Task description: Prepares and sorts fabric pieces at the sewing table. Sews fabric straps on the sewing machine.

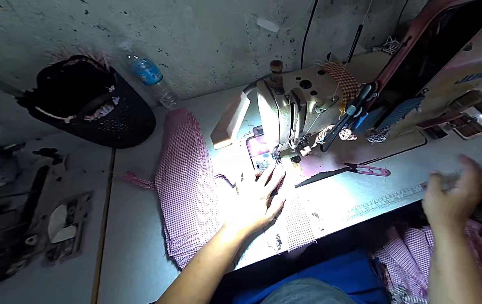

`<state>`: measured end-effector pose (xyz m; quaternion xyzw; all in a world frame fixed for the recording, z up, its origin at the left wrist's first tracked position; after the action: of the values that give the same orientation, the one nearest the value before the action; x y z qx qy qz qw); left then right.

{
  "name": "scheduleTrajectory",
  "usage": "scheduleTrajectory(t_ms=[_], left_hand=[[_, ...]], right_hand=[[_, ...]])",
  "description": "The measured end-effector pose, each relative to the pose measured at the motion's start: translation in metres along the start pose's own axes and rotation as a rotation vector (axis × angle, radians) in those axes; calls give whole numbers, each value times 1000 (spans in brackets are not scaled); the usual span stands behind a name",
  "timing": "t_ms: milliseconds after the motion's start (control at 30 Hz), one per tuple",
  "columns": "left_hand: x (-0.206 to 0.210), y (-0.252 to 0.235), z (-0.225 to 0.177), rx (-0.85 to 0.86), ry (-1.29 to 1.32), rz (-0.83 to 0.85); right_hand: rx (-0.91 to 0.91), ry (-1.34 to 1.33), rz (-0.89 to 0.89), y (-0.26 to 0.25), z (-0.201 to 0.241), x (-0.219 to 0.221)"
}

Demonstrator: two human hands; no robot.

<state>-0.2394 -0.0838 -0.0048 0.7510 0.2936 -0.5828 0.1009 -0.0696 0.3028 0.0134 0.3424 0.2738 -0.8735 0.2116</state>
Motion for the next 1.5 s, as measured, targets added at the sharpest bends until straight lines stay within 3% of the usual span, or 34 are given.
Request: scheduleTrajectory(t_ms=[100,233,467,600,733,867,967,1167,1233,1333,1400,1500], left_hand=[[0,4,5,-1,12,-47],[4,0,6,58,1,-130],[0,-3,1,52,-3,-102],[-6,0,0,9,2,-38],[-4,0,1,-9,19,47],[-6,-2,0,-27,27,83],[-7,-4,0,-34,43,105],[-2,-3,1,-17,25,90],[-2,0,3,-17,15,59],[3,-1,6,-2,41,-2],[4,-2,7,21,20,-34],[-1,-4,4,25,23,-27]], right_hand=[[-199,10,81,10,13,27],[-68,-43,-45,0,-40,25],[-78,1,-20,-3,-48,17],[-165,6,22,7,7,20],[-349,-79,189,31,79,51],[-437,-38,227,44,95,84],[-492,-52,246,59,112,80],[-738,-199,580,126,174,99],[-732,-262,525,122,172,99],[-562,-301,151,74,136,72],[-411,-209,-64,28,98,47],[-255,-4,-157,-33,48,29]])
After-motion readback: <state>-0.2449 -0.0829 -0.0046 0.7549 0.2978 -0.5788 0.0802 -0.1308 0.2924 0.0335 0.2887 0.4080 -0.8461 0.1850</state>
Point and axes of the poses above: each hand's wrist, its own y-axis away from the middle knuckle, its own x-axis out of the palm, z = x × y, the point moved 5 cm from there along -y, towards the middle knuckle, and after that the axes turned 9 degrees about x, right-handed, at the moved point
